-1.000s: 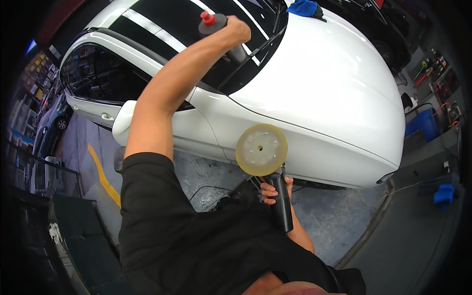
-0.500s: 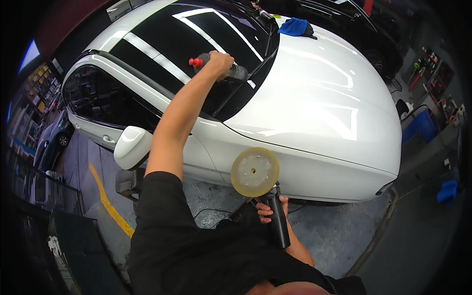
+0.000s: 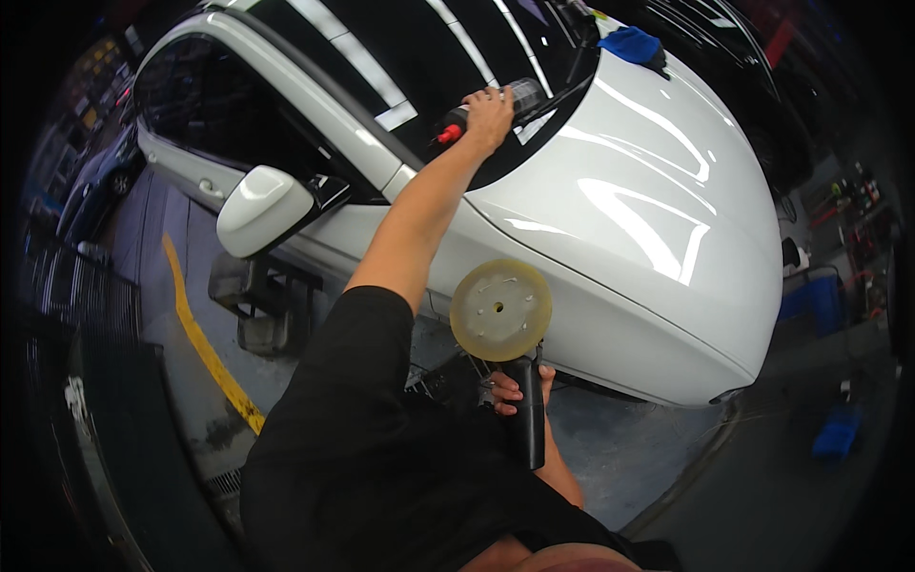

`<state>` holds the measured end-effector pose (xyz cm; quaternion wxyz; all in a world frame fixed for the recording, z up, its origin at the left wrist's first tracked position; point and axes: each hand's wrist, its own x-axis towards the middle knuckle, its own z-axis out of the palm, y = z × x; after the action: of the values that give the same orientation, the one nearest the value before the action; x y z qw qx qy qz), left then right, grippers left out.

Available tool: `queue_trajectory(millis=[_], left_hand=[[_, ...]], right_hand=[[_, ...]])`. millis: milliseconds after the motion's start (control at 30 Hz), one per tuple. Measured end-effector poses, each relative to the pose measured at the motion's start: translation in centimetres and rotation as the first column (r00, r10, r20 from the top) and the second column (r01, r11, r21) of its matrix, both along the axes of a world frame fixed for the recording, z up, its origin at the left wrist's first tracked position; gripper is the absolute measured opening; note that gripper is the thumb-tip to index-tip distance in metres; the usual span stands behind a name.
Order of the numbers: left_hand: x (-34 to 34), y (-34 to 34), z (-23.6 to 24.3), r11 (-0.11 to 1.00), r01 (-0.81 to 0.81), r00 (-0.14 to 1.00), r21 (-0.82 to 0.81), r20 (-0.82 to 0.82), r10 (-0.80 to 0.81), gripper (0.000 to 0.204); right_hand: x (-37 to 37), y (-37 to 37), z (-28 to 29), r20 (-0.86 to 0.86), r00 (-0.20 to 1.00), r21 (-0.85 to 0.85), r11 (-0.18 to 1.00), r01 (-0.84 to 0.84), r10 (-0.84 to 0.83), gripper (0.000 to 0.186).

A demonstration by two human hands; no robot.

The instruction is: The person uses a rotary polisher with a yellow pad to buff the hood of a white car. They apply polishing compound to the pad and continue polishing the hood surface in overlapping passes.

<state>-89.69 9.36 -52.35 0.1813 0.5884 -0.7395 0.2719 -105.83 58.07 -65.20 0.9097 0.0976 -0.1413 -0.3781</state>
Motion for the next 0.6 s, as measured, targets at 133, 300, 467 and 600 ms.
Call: queue_trajectory(millis=[133,300,467,600], left_hand=[[-2.1,1.2,-0.6,1.0,-0.014,1.0,-0.018,-0.023,0.014,0.052],[-0.9,2.8,-1.0,0.999,0.027,0.992,0.019,-0.126,-0.024,0.048],[-0.4,7.7,2.7,0.945,0.163,0.981,0.282,-0.147,-0.125,0.046],[6.2,18.5,10.2,0.782,0.617,0.607,0.087,-0.684,-0.403,0.059]], right_hand=[[0.1,-0.3,0.6,0.004,1.0,0.006,1.0,-0.007,0.007,0.071],[2.2,-0.8,1.1,0.001,0.996,-0.016,0.995,-0.094,0.094,0.077],[3.6,-1.3,1.6,0.104,0.976,-0.143,0.974,-0.175,0.191,0.074],[6.2,-0.5,3.0,0.202,0.955,-0.181,0.967,-0.182,0.217,0.072]])
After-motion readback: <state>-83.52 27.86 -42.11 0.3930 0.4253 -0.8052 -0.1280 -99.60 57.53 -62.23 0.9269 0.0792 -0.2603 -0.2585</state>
